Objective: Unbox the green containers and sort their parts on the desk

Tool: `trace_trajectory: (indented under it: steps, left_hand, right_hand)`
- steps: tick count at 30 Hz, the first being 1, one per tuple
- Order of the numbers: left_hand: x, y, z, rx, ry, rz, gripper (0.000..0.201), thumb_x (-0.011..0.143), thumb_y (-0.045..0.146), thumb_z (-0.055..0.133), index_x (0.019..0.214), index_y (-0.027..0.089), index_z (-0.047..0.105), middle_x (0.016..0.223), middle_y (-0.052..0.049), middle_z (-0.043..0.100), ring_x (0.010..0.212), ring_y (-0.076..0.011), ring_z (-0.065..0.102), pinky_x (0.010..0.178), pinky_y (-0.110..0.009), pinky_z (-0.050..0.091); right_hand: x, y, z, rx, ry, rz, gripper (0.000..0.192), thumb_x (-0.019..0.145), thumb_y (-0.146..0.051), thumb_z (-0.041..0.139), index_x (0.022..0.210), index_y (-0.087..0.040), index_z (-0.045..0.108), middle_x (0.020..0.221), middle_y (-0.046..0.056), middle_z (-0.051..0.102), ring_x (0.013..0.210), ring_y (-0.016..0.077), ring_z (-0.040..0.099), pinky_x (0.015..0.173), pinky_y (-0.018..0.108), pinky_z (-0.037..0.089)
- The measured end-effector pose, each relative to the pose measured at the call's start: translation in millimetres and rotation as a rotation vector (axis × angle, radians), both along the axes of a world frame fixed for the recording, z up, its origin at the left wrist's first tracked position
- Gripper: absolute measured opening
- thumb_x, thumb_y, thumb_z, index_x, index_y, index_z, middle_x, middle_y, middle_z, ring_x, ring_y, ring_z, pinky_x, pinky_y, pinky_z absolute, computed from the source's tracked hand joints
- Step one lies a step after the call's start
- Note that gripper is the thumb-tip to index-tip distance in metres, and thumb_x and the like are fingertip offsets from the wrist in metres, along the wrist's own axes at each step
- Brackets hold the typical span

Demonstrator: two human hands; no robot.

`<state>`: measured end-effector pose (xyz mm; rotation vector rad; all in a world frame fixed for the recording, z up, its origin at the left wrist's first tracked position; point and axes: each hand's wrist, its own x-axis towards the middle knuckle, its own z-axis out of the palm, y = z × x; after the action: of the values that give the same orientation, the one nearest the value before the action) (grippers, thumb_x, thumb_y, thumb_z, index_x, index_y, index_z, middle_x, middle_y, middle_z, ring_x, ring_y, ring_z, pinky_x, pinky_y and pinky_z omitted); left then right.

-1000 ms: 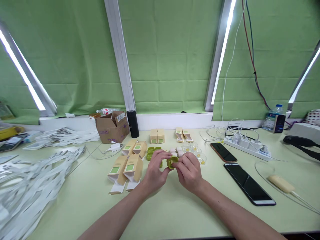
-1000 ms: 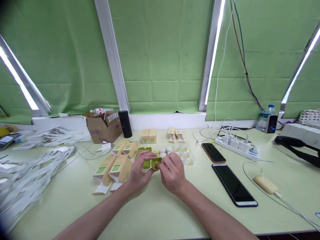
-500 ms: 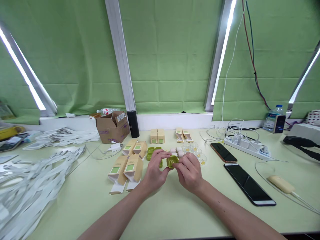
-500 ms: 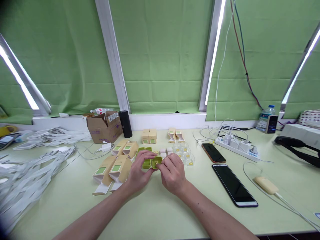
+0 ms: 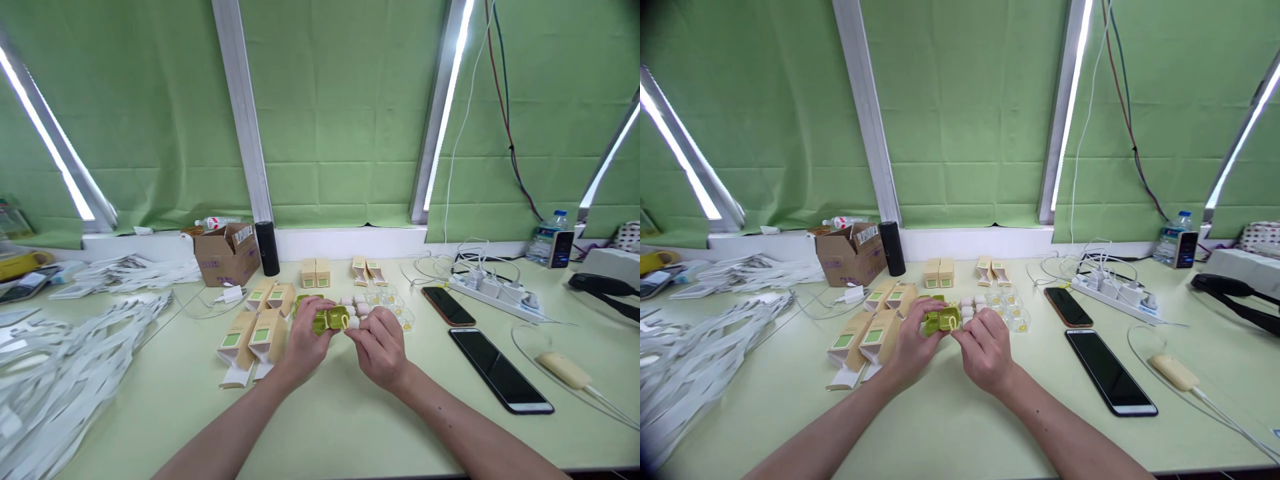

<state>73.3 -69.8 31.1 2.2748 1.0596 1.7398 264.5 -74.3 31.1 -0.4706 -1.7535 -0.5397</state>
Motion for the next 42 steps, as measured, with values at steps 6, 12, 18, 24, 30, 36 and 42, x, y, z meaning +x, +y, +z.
trace_trajectory:
  steps: [6,12,18,24,30,36,42]
  left_hand:
    - [-5,2,1.0,-0.083,-0.072,0.096,0.040,0.083,0.012,0.073,0.119,0.026,0.066,0.119,-0.007,0.065,0.115,-0.0259,0.064,0.100,-0.045,0.054]
    - [-7,6,0.1,-0.161,-0.219,0.115,0.038,0.087,0.024,0.074,0.123,0.026,0.063,0.123,-0.007,0.067,0.113,-0.0242,0.066,0.099,-0.041,0.054]
    - [-10,9,6.9,-0.372,-0.441,0.046,0.038,0.087,0.037,0.079,0.116,0.024,0.059,0.099,-0.004,0.073,0.091,-0.0208,0.071,0.074,-0.028,0.053]
    - [-11,11,14.5,-0.551,-0.745,-0.119,0.042,0.085,0.058,0.077,0.095,0.022,0.058,0.084,-0.005,0.076,0.081,-0.0222,0.074,0.065,-0.027,0.049]
    - [-20,20,11.3,-0.766,-1.035,-0.356,0.036,0.087,0.049,0.075,0.095,0.017,0.060,0.087,-0.015,0.080,0.082,-0.0273,0.075,0.061,-0.030,0.048]
    - [-26,23,13.0,-0.808,-1.145,-0.370,0.027,0.093,0.040,0.065,0.099,0.014,0.065,0.091,-0.018,0.080,0.075,-0.0246,0.073,0.064,-0.034,0.051]
    - [-25,21,12.9,-0.736,-1.125,-0.358,0.029,0.088,0.042,0.072,0.096,0.016,0.062,0.092,-0.014,0.079,0.075,-0.0243,0.074,0.062,-0.032,0.047]
  right_hand:
    - [3,4,-2.1,-0.022,0.048,0.014,0.020,0.092,-0.004,0.063,0.093,-0.023,0.067,0.074,0.003,0.058,0.076,0.0205,0.054,0.069,0.036,0.044]
    - [8,15,-4.9,-0.167,0.080,0.038,0.018,0.094,-0.007,0.060,0.095,-0.023,0.068,0.088,0.007,0.068,0.087,0.0225,0.060,0.078,0.039,0.050]
    - [12,27,-9.8,-0.309,-0.006,-0.004,0.017,0.097,-0.009,0.058,0.093,-0.022,0.069,0.088,0.005,0.074,0.091,0.0227,0.061,0.081,0.038,0.047]
    - [8,34,-12.0,-0.371,-0.084,-0.045,0.019,0.094,-0.007,0.058,0.088,-0.021,0.068,0.083,0.004,0.073,0.092,0.0224,0.060,0.080,0.036,0.043]
    - [-1,44,-9.8,-0.512,-0.209,-0.104,0.022,0.083,-0.001,0.069,0.079,-0.022,0.068,0.075,0.000,0.072,0.084,0.0210,0.059,0.078,0.035,0.039]
    - [-17,54,-10.6,-0.598,-0.288,-0.179,0.024,0.079,0.001,0.074,0.075,-0.022,0.071,0.074,0.000,0.075,0.084,0.0208,0.062,0.079,0.034,0.037]
    - [-37,63,-19.7,-0.597,-0.354,-0.259,0.021,0.076,-0.001,0.075,0.073,-0.022,0.074,0.076,0.004,0.073,0.087,0.0230,0.057,0.077,0.036,0.035]
